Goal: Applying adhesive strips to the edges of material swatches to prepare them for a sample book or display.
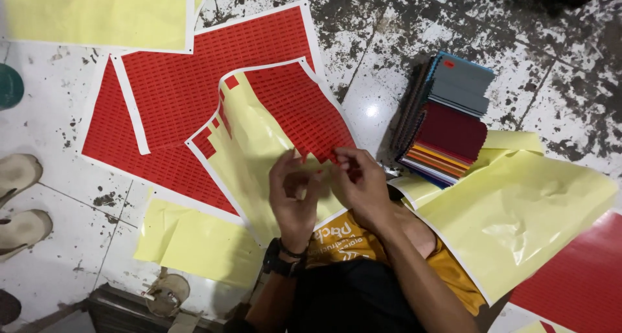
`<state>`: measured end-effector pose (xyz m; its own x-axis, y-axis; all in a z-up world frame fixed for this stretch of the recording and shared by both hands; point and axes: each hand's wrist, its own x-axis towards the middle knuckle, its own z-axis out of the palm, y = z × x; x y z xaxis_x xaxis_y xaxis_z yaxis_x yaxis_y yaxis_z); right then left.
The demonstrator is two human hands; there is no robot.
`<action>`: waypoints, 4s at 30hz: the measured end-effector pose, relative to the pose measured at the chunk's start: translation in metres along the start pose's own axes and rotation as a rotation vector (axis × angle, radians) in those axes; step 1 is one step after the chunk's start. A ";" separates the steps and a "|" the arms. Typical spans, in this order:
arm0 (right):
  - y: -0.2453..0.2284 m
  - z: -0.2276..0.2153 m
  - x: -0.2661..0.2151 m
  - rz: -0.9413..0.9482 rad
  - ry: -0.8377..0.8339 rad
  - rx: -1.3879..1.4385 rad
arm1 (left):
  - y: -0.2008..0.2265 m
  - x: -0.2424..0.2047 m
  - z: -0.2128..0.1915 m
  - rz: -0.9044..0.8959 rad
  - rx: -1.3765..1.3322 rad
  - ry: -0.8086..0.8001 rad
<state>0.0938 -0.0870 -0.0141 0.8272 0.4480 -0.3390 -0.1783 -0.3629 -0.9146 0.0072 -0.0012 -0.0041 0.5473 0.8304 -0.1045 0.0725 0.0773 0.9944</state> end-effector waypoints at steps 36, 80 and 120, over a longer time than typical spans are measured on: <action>0.011 0.027 0.018 -0.111 0.119 -0.390 | -0.016 0.015 -0.015 0.207 0.035 0.102; 0.008 0.025 0.033 -0.039 -0.003 -0.343 | -0.018 0.024 -0.017 0.068 -0.439 0.168; 0.039 -0.055 -0.055 -0.305 0.142 -0.332 | 0.020 0.024 0.031 -0.195 -0.535 0.039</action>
<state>0.0710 -0.1710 -0.0194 0.8841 0.4671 -0.0109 0.2452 -0.4838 -0.8401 0.0473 0.0035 0.0126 0.5342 0.7917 -0.2965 -0.2688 0.4916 0.8283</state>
